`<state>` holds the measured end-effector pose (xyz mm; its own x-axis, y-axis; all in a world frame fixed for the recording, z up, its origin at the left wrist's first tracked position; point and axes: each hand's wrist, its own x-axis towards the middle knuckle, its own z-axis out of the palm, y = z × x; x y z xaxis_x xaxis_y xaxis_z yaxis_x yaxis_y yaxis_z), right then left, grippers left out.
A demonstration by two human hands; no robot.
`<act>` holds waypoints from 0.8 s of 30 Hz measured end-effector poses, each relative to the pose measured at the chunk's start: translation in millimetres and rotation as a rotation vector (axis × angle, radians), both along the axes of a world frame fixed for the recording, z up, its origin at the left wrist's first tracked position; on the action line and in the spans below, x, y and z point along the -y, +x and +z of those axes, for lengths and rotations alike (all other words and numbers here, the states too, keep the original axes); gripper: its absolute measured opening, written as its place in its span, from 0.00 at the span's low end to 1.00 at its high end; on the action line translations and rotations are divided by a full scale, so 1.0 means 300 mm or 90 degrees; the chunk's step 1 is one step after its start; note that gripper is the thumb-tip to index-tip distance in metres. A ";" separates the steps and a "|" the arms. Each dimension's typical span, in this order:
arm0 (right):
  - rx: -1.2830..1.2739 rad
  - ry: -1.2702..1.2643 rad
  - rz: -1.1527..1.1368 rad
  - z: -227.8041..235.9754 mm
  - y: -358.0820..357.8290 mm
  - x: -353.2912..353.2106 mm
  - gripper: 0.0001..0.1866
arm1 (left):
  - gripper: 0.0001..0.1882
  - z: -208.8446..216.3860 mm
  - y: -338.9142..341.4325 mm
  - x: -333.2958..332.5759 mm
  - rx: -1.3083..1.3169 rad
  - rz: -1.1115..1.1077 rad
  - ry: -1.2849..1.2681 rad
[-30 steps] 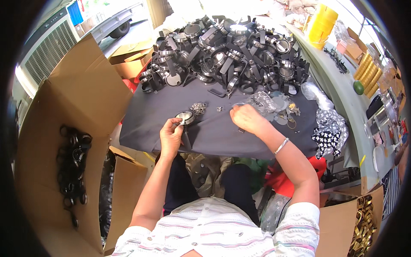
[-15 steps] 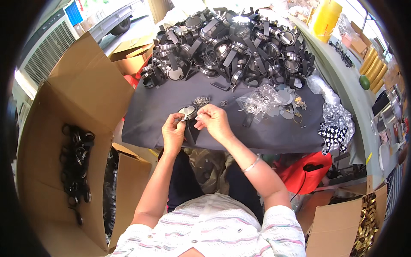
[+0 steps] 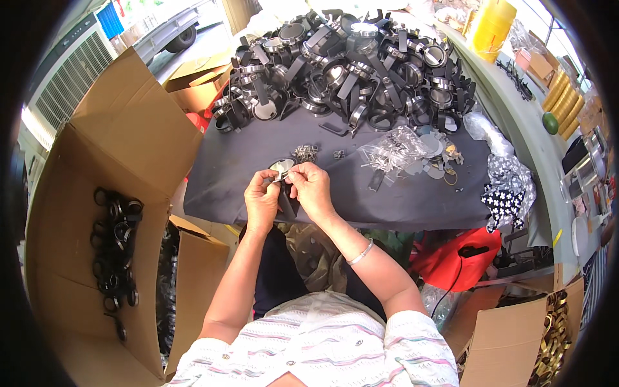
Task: The person assembles clamp components by hand, fitting metal plates and fasteners onto plastic bases, and places the completed assemblies into a cardboard box.
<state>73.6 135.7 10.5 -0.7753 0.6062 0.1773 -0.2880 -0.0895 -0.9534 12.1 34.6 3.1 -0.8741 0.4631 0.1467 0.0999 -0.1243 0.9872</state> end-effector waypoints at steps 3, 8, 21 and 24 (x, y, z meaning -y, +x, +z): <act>0.084 -0.004 0.004 0.004 0.015 -0.005 0.03 | 0.06 0.009 0.004 0.004 0.010 -0.001 0.008; 0.024 0.404 -0.093 -0.033 0.020 -0.012 0.02 | 0.06 0.005 0.003 -0.002 0.023 -0.012 0.026; 0.030 0.403 -0.090 -0.007 0.006 -0.013 0.04 | 0.07 0.019 0.003 0.002 0.025 0.006 0.009; 0.051 0.339 -0.084 -0.020 0.002 -0.013 0.04 | 0.06 0.015 0.009 -0.001 0.038 0.017 0.010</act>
